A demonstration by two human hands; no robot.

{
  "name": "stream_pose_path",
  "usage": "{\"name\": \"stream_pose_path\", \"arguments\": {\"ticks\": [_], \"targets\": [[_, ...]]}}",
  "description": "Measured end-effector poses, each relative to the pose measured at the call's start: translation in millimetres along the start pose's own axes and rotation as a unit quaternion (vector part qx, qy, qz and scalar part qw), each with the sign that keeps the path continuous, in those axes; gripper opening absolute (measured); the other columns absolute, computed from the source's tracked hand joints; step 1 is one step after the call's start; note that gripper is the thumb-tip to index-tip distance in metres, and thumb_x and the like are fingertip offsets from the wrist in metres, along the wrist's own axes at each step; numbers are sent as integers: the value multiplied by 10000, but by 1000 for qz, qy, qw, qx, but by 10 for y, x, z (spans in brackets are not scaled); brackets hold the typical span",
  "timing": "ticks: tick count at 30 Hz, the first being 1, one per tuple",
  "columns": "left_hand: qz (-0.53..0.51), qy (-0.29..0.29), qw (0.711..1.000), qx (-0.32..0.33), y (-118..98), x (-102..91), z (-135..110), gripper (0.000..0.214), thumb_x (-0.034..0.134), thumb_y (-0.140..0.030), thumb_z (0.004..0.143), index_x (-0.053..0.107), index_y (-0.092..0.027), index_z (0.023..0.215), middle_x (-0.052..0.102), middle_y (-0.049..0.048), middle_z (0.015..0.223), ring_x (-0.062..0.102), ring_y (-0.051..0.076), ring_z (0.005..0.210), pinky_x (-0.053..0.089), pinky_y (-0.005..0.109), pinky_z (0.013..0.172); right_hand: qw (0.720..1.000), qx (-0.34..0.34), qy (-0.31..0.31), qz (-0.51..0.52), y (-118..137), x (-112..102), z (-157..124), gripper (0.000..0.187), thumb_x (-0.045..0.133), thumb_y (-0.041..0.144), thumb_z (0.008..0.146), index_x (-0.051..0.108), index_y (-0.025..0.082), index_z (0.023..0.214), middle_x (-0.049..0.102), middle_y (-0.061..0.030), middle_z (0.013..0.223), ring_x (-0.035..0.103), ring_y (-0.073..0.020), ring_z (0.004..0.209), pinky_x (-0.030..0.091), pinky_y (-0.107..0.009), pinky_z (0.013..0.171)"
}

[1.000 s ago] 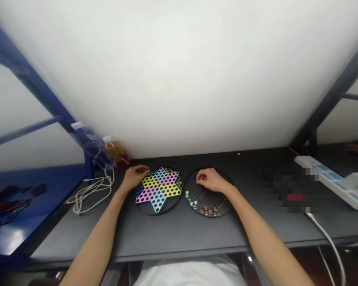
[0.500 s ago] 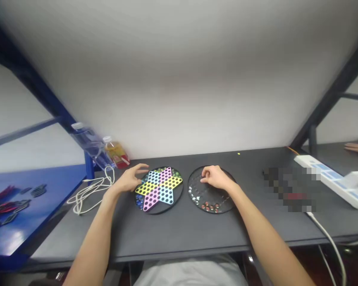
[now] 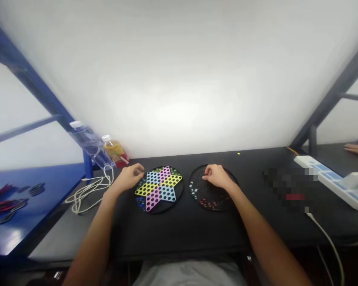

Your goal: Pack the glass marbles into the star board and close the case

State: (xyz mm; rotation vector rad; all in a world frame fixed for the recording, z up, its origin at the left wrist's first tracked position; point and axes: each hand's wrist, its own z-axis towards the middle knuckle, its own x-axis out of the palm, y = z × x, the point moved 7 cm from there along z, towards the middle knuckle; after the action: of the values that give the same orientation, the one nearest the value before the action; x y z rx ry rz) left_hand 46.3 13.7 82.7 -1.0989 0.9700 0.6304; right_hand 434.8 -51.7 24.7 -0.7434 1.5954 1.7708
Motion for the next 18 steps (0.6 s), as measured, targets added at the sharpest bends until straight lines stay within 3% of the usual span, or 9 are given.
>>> {"name": "stream_pose_path", "arguments": {"ticks": [3,7,13,18], "targets": [[32,-24,999,27,23,50,49,270,540,-407,816,689,-187,858,669,29,663,622,180,638,451,267,612,1000,24,-10,3,-34,10,-1,157,764,303,668,682,189,739,685,-10,667,616,-148,611,417,-250,599],[23,-31,999,29,78,90,63,323,518,-441,833,706,-180,863,640,15,610,595,166,587,423,258,589,999,31,-23,-3,-59,41,15,153,766,294,652,675,191,720,680,-11,661,614,-153,611,409,-253,588],[-48,49,998,-5,116,157,13,332,499,-394,839,668,-175,1024,595,-32,494,542,136,386,450,249,514,999,35,-38,-6,-52,57,35,143,749,304,675,664,189,692,672,-24,649,600,-159,602,400,-260,582],[-78,97,991,-49,171,224,-13,331,490,-345,824,650,-168,1053,594,-31,490,517,137,327,382,228,386,997,-54,-25,45,243,66,-55,127,669,307,775,686,182,760,677,-32,691,594,-156,633,413,-259,607]]}}
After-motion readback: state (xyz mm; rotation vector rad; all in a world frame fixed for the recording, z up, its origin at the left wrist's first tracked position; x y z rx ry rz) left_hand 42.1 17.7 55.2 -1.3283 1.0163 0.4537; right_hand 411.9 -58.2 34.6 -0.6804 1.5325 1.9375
